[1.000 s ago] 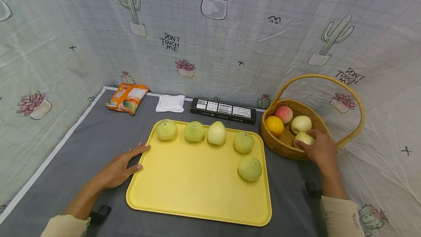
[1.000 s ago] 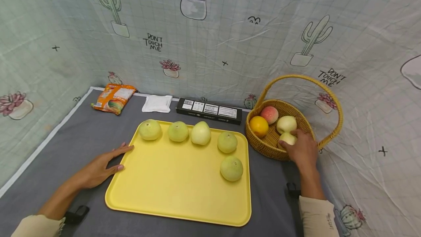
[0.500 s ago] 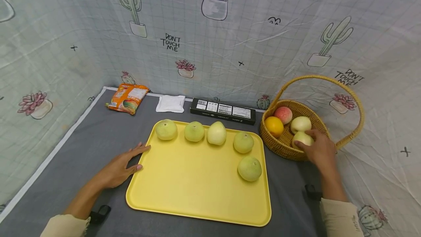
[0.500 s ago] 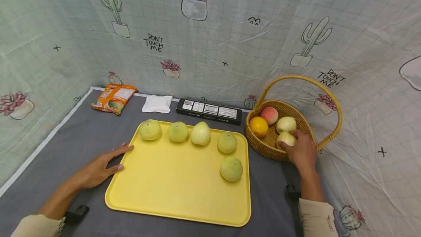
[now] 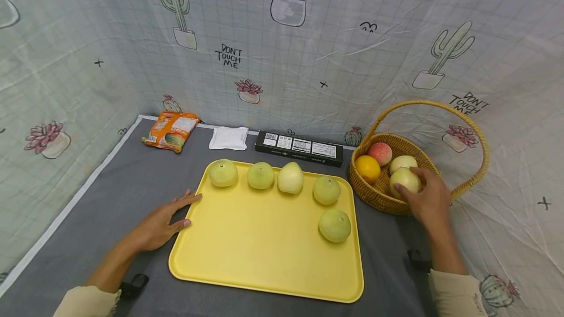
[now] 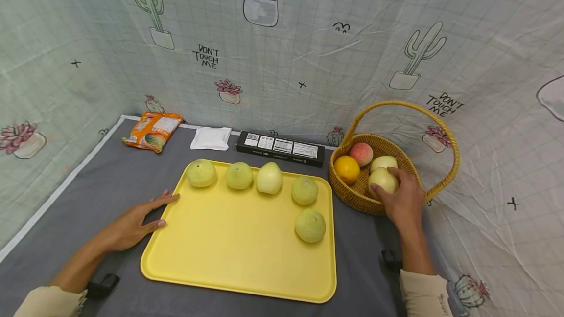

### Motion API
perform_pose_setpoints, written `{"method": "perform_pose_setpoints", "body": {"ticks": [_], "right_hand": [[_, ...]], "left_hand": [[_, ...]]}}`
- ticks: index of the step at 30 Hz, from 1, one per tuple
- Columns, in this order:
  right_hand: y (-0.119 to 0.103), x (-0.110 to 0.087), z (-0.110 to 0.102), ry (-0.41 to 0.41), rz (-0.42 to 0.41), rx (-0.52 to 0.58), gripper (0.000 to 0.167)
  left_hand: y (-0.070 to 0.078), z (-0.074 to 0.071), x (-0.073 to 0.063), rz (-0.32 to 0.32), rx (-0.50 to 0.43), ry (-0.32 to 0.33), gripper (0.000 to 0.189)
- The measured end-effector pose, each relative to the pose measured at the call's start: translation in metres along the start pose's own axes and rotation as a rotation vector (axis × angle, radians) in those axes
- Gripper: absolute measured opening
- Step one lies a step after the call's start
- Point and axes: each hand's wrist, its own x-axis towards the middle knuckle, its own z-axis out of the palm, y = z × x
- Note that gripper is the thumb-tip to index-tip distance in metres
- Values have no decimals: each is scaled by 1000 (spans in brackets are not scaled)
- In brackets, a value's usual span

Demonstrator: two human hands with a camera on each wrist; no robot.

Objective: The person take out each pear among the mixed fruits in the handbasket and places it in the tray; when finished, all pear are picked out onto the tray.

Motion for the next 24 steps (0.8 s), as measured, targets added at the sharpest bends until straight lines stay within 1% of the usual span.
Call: {"method": "perform_pose_setpoints", "body": {"ticks": [6,11,15,19,24], "right_hand": [[-21,-3,-3,81,-17,46,66],[-46,-9,-8,120,-40,121,66],[-63,-15,-8,148,-74,173,65],[-77,-23,-7,159,-106,229,64],[-89,-30,-4,130,-123,273,64]], "left_hand": [[-1,0,0,10,-6,-1,63],[-2,1,1,49,-1,17,61],[-2,1,1,53,-4,16,61],[-2,1,2,49,-5,11,61],[-1,1,1,35,1,9,62]]}}
